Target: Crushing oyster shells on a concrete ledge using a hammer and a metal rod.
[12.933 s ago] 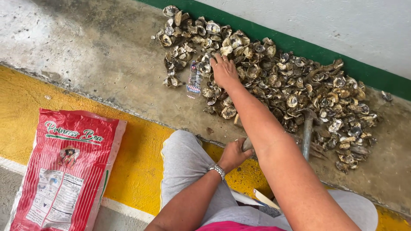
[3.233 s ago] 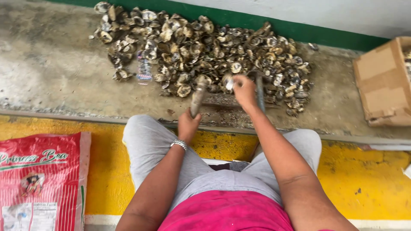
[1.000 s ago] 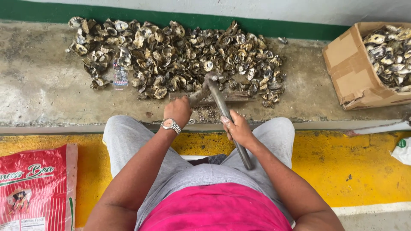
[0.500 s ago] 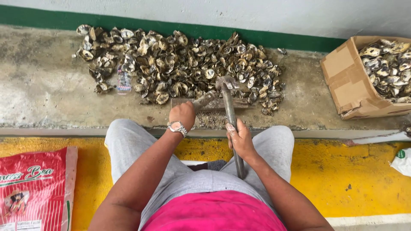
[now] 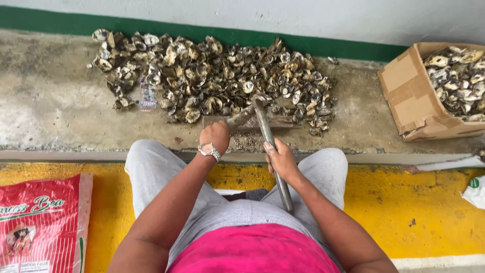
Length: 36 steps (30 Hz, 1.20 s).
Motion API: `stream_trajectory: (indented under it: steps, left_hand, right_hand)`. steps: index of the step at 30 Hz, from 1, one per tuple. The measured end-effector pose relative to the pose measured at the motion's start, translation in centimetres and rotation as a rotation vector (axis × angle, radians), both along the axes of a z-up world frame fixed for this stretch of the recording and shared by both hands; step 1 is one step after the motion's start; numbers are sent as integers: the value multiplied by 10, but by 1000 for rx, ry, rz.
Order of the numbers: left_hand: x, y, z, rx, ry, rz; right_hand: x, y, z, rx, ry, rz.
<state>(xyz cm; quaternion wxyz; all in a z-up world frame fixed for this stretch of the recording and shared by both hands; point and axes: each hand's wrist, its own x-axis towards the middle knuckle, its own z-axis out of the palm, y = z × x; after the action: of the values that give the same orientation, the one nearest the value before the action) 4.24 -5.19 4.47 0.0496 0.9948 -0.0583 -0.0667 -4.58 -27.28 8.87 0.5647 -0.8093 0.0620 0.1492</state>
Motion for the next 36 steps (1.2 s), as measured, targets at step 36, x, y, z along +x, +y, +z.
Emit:
stream_trajectory:
  steps: [36]
  left_hand:
    - [-85, 9, -16, -1319, 191, 368]
  right_hand:
    - [110, 54, -69, -158, -210, -149]
